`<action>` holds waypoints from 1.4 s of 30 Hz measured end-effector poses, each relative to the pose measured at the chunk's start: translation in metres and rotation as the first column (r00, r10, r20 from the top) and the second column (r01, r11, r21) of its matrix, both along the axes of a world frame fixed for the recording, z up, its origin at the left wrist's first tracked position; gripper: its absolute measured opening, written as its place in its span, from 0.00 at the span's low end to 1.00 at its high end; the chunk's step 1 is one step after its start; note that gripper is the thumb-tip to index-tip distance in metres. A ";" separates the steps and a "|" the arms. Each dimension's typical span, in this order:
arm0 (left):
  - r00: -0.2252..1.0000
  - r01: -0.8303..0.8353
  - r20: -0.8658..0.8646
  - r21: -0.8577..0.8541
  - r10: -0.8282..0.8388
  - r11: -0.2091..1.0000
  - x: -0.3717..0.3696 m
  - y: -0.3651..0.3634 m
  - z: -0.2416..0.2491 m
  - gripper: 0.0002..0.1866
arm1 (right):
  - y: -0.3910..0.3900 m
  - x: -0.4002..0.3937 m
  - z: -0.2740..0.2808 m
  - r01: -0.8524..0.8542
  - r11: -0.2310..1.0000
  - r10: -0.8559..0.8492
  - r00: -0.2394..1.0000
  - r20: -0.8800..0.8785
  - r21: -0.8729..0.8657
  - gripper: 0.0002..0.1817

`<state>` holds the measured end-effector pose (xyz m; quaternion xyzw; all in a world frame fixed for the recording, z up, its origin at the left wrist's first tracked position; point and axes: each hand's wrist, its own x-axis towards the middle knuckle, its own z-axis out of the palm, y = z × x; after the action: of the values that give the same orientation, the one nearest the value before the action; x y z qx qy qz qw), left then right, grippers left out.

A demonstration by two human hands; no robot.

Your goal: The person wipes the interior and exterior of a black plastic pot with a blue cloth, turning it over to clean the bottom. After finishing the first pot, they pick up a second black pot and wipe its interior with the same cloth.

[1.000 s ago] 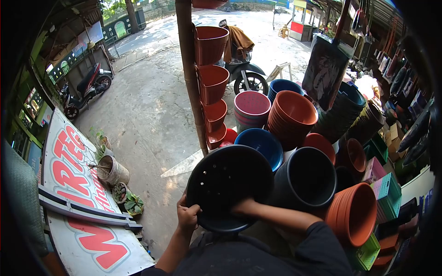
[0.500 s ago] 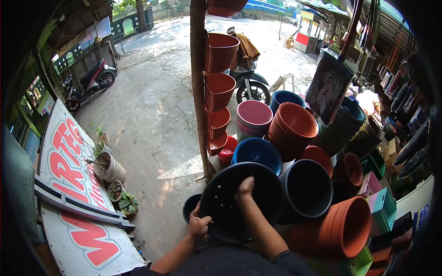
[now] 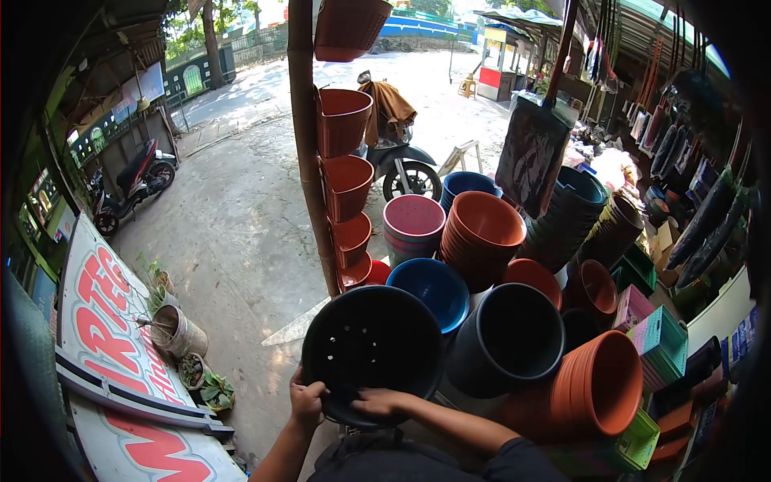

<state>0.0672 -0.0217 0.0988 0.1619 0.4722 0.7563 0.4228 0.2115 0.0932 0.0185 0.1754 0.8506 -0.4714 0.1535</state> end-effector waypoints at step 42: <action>0.959 0.008 -0.282 0.001 -0.007 1.000 0.035 -0.016 -0.019 0.21 | 0.078 0.049 0.068 0.150 -0.272 -0.962 -0.010 0.274 -0.950 0.28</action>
<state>0.1026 -0.0377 0.0795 0.2703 0.5261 0.7246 0.3538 0.2608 0.1716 0.0862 0.3277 0.1007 -0.8275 -0.4446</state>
